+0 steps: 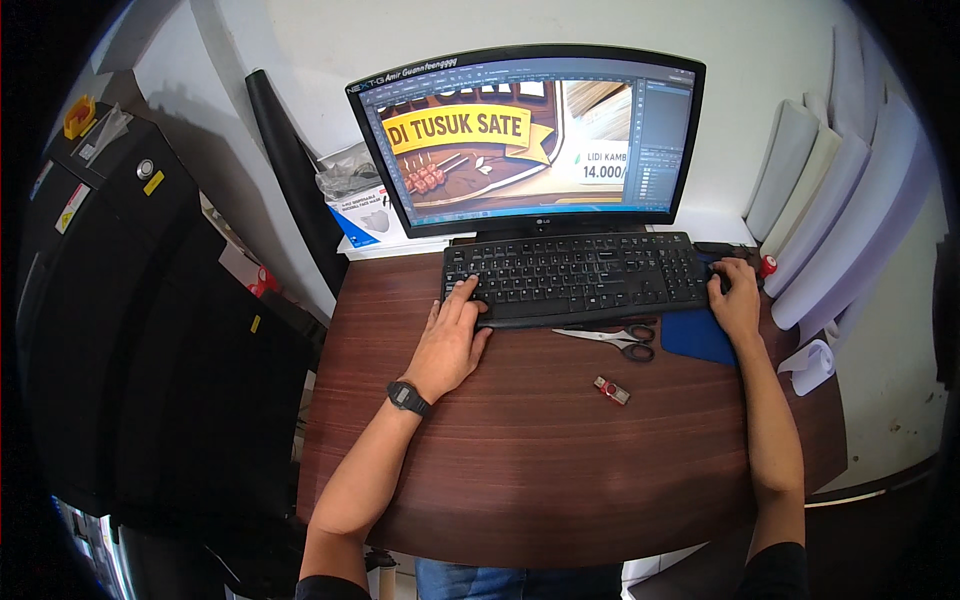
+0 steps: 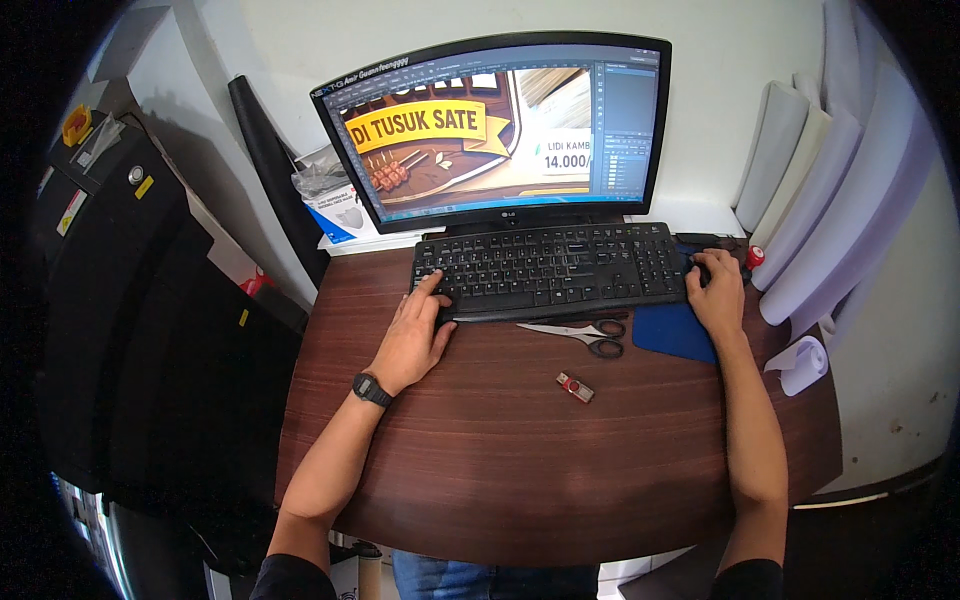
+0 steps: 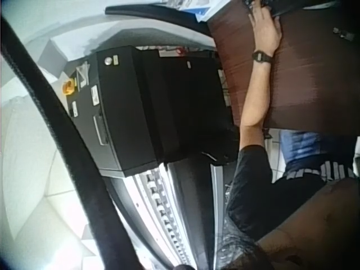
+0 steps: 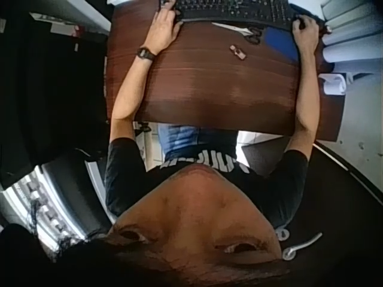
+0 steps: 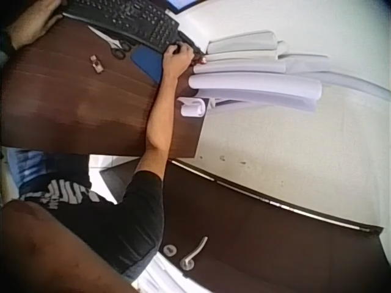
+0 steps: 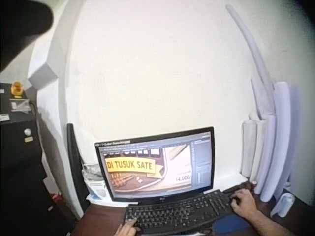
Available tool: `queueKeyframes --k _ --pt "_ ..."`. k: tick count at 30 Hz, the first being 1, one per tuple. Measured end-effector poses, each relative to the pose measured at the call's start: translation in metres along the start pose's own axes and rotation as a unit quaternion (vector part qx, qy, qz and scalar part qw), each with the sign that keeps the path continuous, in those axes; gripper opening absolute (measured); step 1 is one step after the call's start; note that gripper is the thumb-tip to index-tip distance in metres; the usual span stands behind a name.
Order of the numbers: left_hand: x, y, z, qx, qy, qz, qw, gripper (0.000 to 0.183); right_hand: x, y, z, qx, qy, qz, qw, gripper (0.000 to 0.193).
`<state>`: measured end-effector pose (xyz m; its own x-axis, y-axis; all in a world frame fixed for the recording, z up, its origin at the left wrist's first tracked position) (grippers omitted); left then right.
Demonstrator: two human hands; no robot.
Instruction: Designing a promotional flyer for a satay stick business on a computer.
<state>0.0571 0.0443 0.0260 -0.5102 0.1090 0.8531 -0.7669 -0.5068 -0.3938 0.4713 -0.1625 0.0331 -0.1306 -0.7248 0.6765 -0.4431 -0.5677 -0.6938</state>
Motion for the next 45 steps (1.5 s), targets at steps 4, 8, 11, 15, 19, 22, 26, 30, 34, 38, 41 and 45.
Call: queueKeyframes --k 4,8,11,15,19,22,26,30,34,38,41,45 --pt "0.0021 -0.0005 0.0021 -0.002 -0.001 0.003 1.000 0.037 0.0006 -0.0010 0.0007 -0.002 -0.001 -0.003 1.000 0.021" --pt "0.0020 -0.0003 0.0007 -0.004 -0.002 0.005 1.000 0.036 -0.0007 -0.0010 0.0005 -0.005 -0.003 -0.007 1.000 0.021" --pt "0.0006 -0.0003 0.0003 -0.006 0.001 0.005 1.000 0.037 -0.0020 -0.0005 0.0033 -0.006 0.001 -0.003 1.000 0.021" --pt "0.0009 0.0001 0.0010 -0.004 -0.002 0.003 1.000 0.037 -0.0004 -0.0009 0.0006 -0.001 0.001 -0.002 1.000 0.021" --pt "0.0004 0.0000 -0.0005 0.001 -0.007 0.000 1.000 0.037 0.0004 -0.0012 -0.0001 0.002 -0.002 -0.003 1.000 0.021" --pt "0.0003 0.0000 -0.0001 0.001 -0.005 -0.001 1.000 0.037 -0.0002 -0.0005 0.0003 0.001 0.001 0.002 1.000 0.021" --pt "0.0000 -0.0002 0.0003 0.004 -0.004 -0.003 1.000 0.037 -0.0005 -0.0008 0.0009 0.002 0.002 0.000 1.000 0.021" --pt "0.0003 0.0003 -0.0001 0.005 -0.010 -0.001 1.000 0.037 -0.0003 -0.0008 -0.0002 -0.001 -0.001 0.002 1.000 0.020" --pt "0.0006 0.0000 0.0004 0.002 -0.005 0.001 1.000 0.036 -0.0007 -0.0007 0.0006 0.001 -0.001 0.006 1.000 0.019" --pt "0.0011 -0.0004 0.0010 0.000 -0.004 0.002 1.000 0.037 -0.0005 -0.0008 0.0010 0.008 0.004 0.008 1.000 0.019" --pt "0.0007 -0.0002 0.0006 0.000 -0.005 0.001 1.000 0.037 -0.0001 -0.0008 0.0000 0.008 0.000 0.011 1.000 0.019" --pt "0.0010 -0.0001 0.0005 0.000 -0.004 0.000 1.000 0.037 -0.0005 -0.0008 0.0005 0.001 -0.006 0.005 1.000 0.020"
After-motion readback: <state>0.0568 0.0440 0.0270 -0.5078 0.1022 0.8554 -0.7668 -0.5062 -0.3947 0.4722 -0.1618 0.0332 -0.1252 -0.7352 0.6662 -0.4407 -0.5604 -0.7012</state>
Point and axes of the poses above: each hand's wrist, its own y-axis away from the middle knuckle, its own x-axis out of the back of the hand, z = x × y, the point moved 7 cm from there along -y, towards the middle knuckle, and after that the axes turned 6 degrees about y, right-handed, at the moved point
